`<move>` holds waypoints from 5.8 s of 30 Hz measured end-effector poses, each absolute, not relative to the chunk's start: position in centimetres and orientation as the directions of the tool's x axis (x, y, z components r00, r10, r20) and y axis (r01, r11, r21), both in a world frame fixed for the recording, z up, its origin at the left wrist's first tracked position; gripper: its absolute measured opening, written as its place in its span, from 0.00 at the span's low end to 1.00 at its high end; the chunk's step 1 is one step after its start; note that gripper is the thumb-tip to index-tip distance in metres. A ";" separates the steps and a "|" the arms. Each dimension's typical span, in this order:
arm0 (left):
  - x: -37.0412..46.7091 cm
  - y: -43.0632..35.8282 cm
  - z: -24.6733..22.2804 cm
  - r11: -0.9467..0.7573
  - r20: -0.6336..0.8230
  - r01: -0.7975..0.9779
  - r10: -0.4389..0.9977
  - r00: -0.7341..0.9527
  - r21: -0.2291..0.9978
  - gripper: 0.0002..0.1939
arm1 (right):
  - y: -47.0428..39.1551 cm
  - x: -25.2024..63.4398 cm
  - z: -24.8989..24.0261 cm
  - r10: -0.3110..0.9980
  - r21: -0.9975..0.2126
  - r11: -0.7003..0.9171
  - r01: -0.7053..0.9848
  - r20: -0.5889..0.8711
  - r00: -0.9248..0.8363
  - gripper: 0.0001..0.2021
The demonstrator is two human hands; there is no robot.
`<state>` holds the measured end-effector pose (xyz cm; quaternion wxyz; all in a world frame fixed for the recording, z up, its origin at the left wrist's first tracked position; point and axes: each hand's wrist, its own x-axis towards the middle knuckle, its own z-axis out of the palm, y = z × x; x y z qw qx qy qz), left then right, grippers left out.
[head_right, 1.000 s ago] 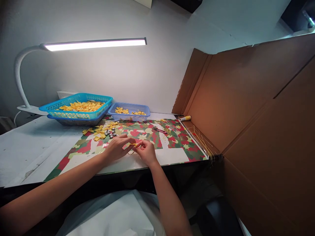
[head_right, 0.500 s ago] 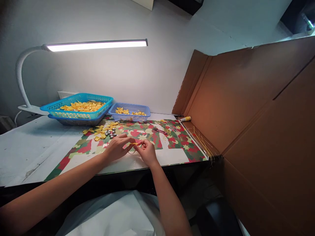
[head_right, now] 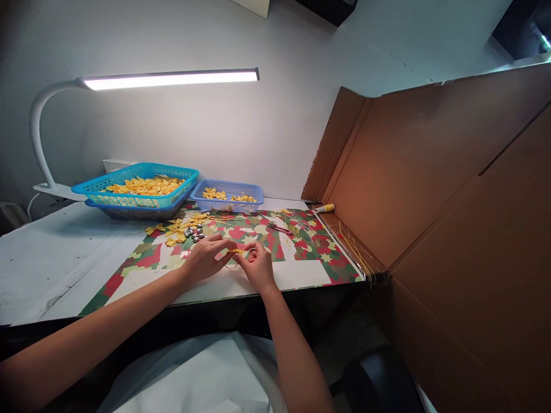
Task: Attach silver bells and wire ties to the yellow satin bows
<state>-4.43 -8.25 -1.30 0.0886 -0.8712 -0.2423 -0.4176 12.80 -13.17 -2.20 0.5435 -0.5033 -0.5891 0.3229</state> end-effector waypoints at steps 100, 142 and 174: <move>-4.3 -8.3 -1.6 -0.790 0.650 0.566 0.562 0.512 0.237 0.03 | -13.6 12.5 -2.0 0.926 -0.717 0.284 0.636 0.377 0.011 0.10; -4.4 -8.6 -1.2 -0.734 0.630 0.493 0.668 0.396 0.468 0.04 | -13.5 13.2 -2.3 0.894 -0.824 0.332 0.459 0.430 0.124 0.08; -4.5 -8.1 -1.4 -0.623 0.537 0.308 0.779 0.324 0.719 0.06 | -14.0 13.3 -1.5 0.866 -0.887 0.441 0.132 0.460 0.194 0.07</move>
